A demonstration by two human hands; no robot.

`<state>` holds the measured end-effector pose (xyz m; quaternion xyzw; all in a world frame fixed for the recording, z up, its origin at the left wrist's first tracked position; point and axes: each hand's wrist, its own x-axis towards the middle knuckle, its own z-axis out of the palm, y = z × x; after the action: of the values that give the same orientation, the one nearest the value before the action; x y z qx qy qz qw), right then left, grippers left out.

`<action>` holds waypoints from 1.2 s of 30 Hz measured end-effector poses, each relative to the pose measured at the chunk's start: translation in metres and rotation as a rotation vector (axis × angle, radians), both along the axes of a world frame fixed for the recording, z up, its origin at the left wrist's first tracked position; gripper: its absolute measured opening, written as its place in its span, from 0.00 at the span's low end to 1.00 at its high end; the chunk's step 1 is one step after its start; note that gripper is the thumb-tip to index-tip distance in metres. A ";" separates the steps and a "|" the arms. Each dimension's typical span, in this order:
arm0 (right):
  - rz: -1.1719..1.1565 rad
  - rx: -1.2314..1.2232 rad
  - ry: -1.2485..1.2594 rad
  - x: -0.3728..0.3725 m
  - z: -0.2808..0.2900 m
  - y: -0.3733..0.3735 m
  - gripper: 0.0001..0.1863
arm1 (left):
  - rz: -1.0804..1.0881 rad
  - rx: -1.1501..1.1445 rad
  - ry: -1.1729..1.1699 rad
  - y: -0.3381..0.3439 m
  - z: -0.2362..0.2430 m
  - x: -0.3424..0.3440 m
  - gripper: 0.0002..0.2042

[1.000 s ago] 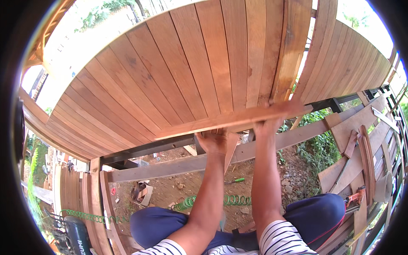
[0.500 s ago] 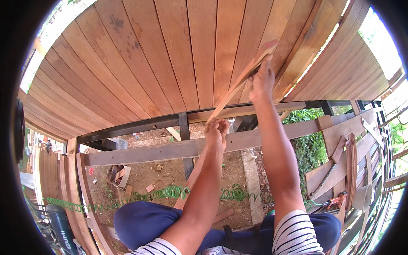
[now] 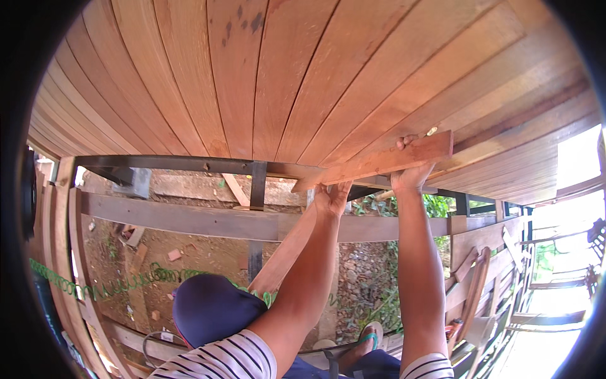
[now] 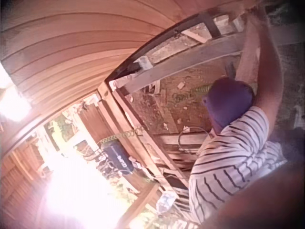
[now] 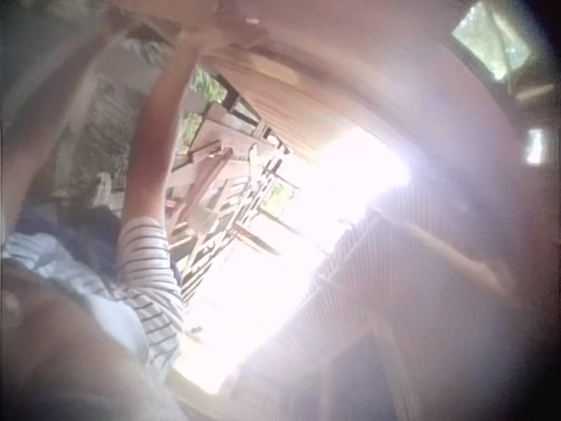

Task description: The person is installing wooden planks on a curved wall structure. They pick up planks, position them against the wall, and use a pencil to mark measurements on the wood. The person is seen walking around the construction site and handling multiple planks.

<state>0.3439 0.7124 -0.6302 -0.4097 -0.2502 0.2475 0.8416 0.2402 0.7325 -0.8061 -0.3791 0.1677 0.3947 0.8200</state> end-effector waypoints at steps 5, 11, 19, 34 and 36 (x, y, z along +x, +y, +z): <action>-0.123 -0.151 -0.033 -0.014 0.003 0.024 0.32 | 0.214 -0.037 -0.113 0.025 -0.019 0.021 0.20; -0.263 -0.381 0.016 -0.050 -0.003 0.042 0.36 | 0.042 -0.026 -0.126 0.034 -0.011 0.013 0.29; -0.201 -0.283 0.046 -0.058 -0.039 0.050 0.36 | 0.019 0.012 -0.158 0.055 -0.029 0.012 0.29; -0.156 -0.346 0.062 -0.071 -0.062 0.053 0.37 | 0.070 -0.093 0.053 0.050 0.015 0.021 0.18; -0.175 -0.361 0.047 -0.073 -0.064 0.054 0.37 | 0.055 -0.089 0.071 0.049 0.014 0.021 0.18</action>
<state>0.2707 0.7660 -0.6938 -0.5682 -0.1455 0.2235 0.7785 0.2614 0.7815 -0.7921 -0.4055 0.2039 0.4223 0.7846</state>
